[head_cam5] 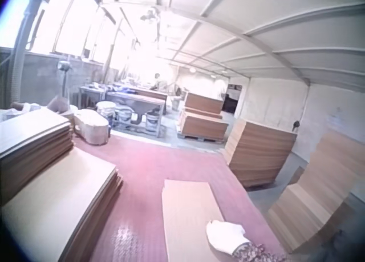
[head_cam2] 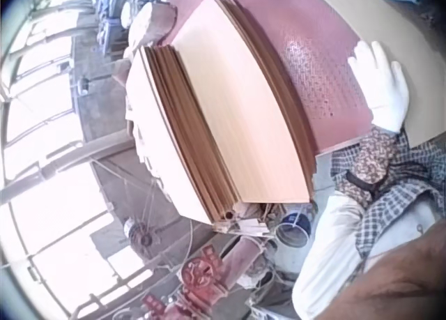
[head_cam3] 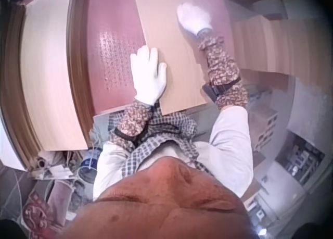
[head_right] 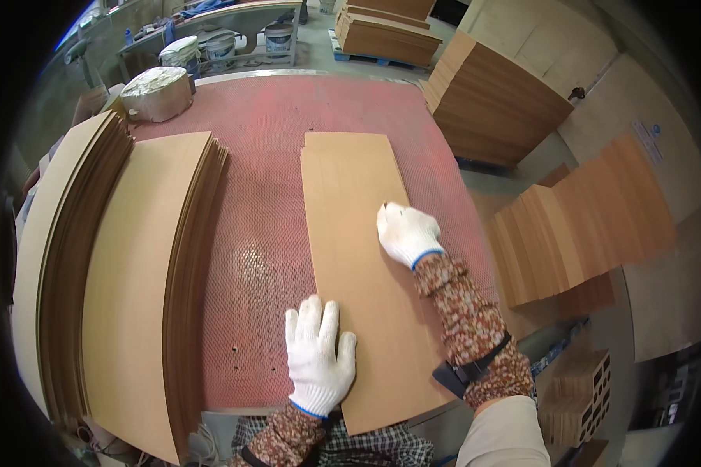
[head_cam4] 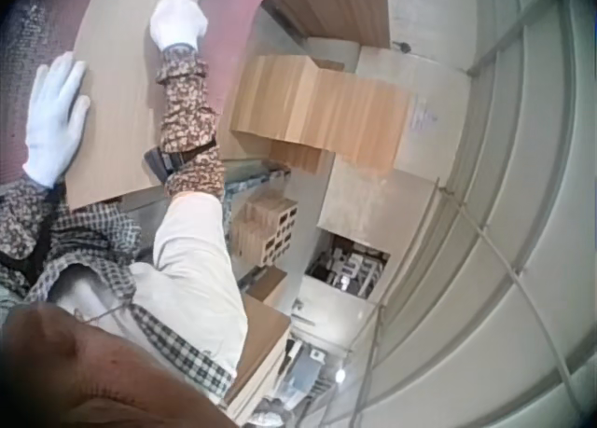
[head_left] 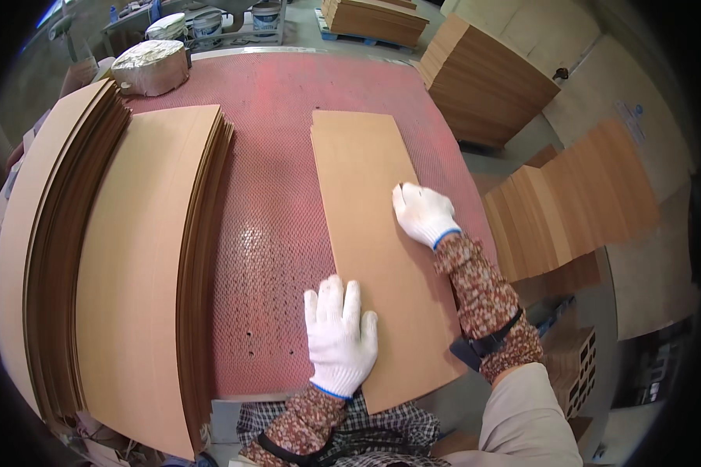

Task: Inspecting wood panels and marking edges with a white pencil or chalk.

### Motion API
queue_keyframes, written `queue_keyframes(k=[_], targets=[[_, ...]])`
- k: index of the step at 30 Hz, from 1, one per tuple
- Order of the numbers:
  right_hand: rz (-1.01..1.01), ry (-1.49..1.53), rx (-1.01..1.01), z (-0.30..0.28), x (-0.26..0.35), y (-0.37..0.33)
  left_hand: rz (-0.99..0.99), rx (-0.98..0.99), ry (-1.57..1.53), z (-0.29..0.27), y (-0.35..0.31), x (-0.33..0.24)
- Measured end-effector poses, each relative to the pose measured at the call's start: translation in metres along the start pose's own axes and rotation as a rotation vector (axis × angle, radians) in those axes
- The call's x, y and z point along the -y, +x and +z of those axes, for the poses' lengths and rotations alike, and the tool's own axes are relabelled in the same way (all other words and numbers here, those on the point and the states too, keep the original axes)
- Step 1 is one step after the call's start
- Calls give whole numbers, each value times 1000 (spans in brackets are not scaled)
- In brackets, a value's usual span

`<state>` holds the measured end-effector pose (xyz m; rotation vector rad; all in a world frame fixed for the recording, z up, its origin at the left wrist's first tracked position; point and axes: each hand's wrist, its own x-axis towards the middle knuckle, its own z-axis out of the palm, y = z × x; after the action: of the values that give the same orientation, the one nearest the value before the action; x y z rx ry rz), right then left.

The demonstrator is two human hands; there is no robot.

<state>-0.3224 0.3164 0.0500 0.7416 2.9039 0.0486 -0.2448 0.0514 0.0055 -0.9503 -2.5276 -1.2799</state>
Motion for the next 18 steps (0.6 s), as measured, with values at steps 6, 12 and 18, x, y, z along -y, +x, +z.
queue_keyframes(k=[6,12,18], targets=[[-42,-28,-99,36,-21,-181,59,-47,36,5,-34,-8],[-25,37,-137,14,-45,-346,90,-21,43,-24,-46,-61],[-25,90,-185,-12,-40,-386,77,-9,34,-25,13,-56]])
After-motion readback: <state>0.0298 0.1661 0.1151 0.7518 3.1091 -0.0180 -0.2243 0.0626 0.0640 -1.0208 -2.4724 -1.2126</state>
